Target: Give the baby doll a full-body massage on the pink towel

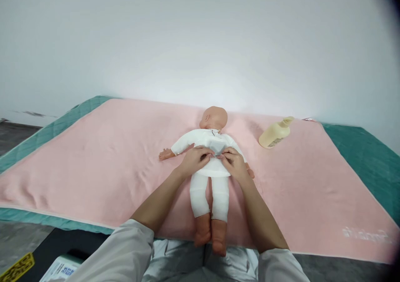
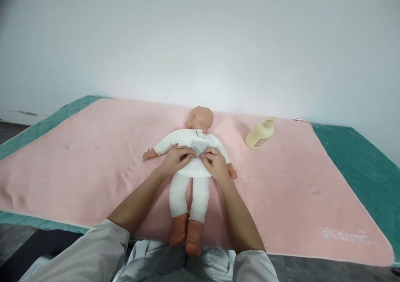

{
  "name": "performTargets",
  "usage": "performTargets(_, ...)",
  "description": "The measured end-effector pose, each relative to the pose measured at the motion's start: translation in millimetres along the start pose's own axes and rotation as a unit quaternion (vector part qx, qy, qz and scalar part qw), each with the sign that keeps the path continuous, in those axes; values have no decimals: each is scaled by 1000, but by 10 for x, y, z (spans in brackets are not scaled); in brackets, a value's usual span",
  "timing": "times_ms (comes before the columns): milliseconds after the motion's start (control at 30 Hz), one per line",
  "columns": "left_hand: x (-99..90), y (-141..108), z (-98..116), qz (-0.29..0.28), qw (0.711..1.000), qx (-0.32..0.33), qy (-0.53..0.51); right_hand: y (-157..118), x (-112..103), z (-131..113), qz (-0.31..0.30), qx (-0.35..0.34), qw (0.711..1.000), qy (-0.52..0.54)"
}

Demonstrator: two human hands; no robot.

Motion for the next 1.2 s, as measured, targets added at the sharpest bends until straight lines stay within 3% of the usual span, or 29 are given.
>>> performTargets(267,-6,3,22,0,1000,-4,-16,0,6,-12,10,-16,1000,-10)
performTargets(467,-36,-17,12,56,996,56,-51,8,-27,-66,54,-16,998,15)
performTargets(700,-42,-12,-2,96,991,88,-35,23,-10,-62,36,-34,999,19)
performTargets(967,20,-11,-6,66,995,71,36,19,10,10,29,-8,999,23)
performTargets(1200,55,1,-20,66,995,67,39,30,6,39,29,16,998,46)
Point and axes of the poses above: each hand's wrist, its own y-axis towards the middle knuckle, its own x-axis out of the palm, z = x × y, the point moved 3 cm from there along y, towards the middle knuckle, and after that the axes turned 8 degrees about -x, right-handed, at the moved point
